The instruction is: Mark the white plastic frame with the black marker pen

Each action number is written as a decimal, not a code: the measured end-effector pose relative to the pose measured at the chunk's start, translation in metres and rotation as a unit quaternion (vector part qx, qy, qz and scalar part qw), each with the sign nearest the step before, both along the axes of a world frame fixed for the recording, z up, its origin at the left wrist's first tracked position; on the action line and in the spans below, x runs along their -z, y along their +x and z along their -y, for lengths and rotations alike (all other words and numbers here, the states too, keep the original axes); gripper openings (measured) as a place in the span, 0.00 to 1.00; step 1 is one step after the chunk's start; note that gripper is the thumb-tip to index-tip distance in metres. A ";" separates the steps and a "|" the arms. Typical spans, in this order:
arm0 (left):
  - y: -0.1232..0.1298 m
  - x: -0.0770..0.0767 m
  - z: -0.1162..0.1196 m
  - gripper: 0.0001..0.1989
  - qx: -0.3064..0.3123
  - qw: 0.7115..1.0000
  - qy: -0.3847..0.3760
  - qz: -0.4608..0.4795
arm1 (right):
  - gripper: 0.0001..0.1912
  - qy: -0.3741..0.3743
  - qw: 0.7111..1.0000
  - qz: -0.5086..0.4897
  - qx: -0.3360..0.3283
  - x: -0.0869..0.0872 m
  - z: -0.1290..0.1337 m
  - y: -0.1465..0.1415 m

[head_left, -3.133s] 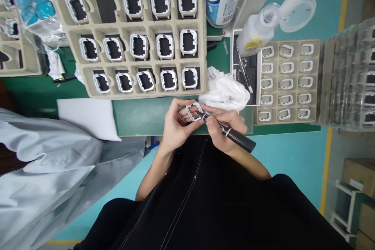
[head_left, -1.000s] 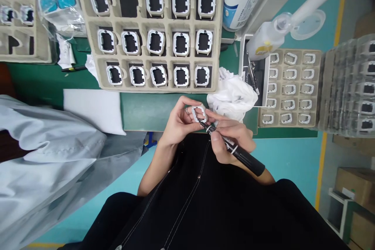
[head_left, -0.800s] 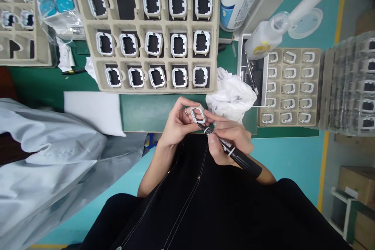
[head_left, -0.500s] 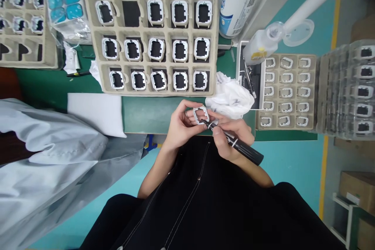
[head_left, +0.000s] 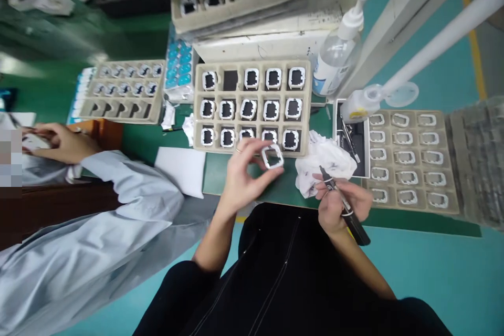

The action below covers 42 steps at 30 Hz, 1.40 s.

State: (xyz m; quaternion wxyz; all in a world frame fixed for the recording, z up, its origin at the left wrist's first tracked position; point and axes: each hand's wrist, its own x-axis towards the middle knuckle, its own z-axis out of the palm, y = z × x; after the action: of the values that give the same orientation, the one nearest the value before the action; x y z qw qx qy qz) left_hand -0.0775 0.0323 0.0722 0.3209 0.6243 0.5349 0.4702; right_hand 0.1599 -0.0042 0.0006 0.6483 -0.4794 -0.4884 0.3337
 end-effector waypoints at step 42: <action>-0.018 -0.009 -0.057 0.25 0.119 0.965 -0.051 0.226 | 0.07 -0.038 0.999 0.002 0.005 -0.001 0.006 0.003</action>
State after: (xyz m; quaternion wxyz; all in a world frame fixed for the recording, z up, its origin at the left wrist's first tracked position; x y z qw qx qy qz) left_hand -0.0951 0.0891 0.0810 0.5184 0.5440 0.3931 0.5298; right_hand 0.1624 -0.0106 0.0017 0.6302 -0.5071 -0.4739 0.3480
